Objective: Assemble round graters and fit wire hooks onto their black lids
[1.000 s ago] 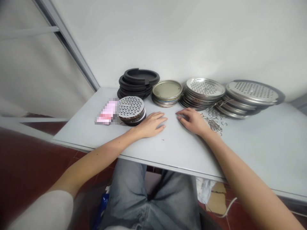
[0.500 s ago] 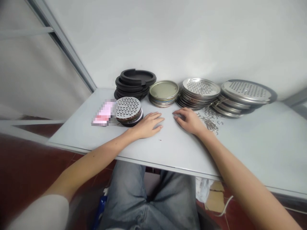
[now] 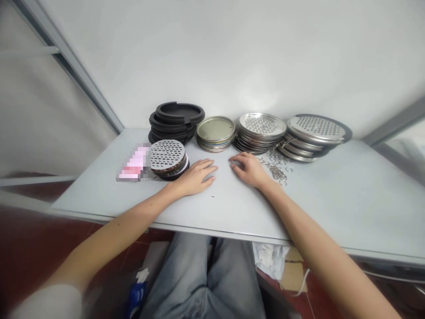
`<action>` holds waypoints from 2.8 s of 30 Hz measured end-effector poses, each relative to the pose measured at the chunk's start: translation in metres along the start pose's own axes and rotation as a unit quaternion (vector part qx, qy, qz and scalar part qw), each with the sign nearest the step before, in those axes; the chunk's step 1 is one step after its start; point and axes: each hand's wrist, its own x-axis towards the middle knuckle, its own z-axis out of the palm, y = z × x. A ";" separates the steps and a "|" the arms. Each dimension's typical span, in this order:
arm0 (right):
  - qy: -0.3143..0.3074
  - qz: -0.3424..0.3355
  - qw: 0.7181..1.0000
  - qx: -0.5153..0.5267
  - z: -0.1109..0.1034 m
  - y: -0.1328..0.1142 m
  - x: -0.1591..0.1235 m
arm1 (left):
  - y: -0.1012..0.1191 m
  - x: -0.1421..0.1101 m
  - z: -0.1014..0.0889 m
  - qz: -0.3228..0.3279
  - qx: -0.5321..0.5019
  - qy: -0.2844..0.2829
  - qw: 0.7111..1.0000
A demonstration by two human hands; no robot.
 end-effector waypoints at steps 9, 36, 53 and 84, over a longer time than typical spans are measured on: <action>0.004 0.003 1.000 0.000 -0.001 -0.004 0.000 | -0.001 0.000 -0.001 -0.004 0.003 -0.005 1.000; 0.024 0.004 0.999 0.045 -0.010 -0.004 0.003 | 0.012 0.021 -0.007 -0.041 0.045 -0.003 0.998; 0.000 0.002 1.000 0.024 -0.011 -0.005 0.000 | 0.004 0.018 -0.007 -0.033 -0.014 0.024 0.999; 0.158 0.045 0.985 -0.045 -0.011 -0.041 0.070 | 0.001 0.015 -0.013 -0.017 -0.020 0.020 0.999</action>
